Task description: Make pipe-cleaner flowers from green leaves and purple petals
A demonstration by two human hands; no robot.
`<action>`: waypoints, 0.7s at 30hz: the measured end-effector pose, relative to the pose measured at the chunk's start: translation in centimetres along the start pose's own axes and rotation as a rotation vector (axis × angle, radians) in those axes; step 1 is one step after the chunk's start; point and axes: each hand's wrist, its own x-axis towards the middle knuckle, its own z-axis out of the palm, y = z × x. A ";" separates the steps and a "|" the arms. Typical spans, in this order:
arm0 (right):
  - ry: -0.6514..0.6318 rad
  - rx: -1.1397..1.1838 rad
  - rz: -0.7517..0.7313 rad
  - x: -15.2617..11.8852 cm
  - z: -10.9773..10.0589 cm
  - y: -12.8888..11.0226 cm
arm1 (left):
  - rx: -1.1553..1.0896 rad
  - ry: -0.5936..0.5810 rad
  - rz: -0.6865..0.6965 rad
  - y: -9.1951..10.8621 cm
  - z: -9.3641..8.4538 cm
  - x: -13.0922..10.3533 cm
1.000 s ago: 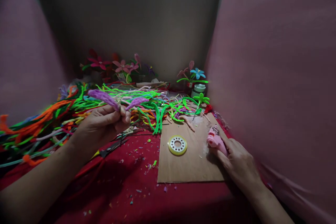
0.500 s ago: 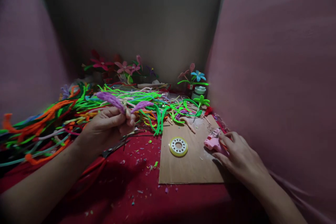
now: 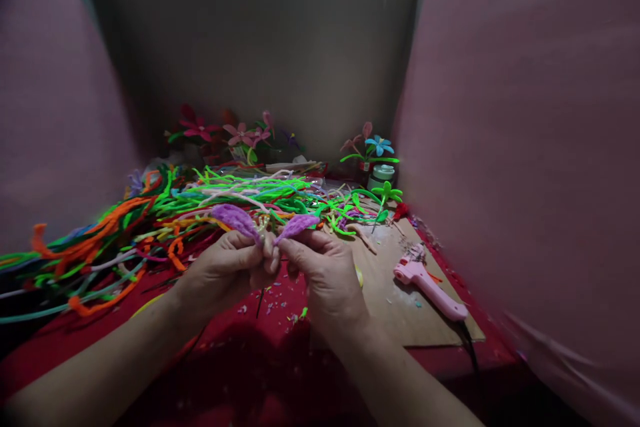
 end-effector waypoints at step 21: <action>0.080 -0.190 -0.138 0.4 -0.2 -1.6 | 0.061 0.146 0.112 -0.3 -0.2 0.8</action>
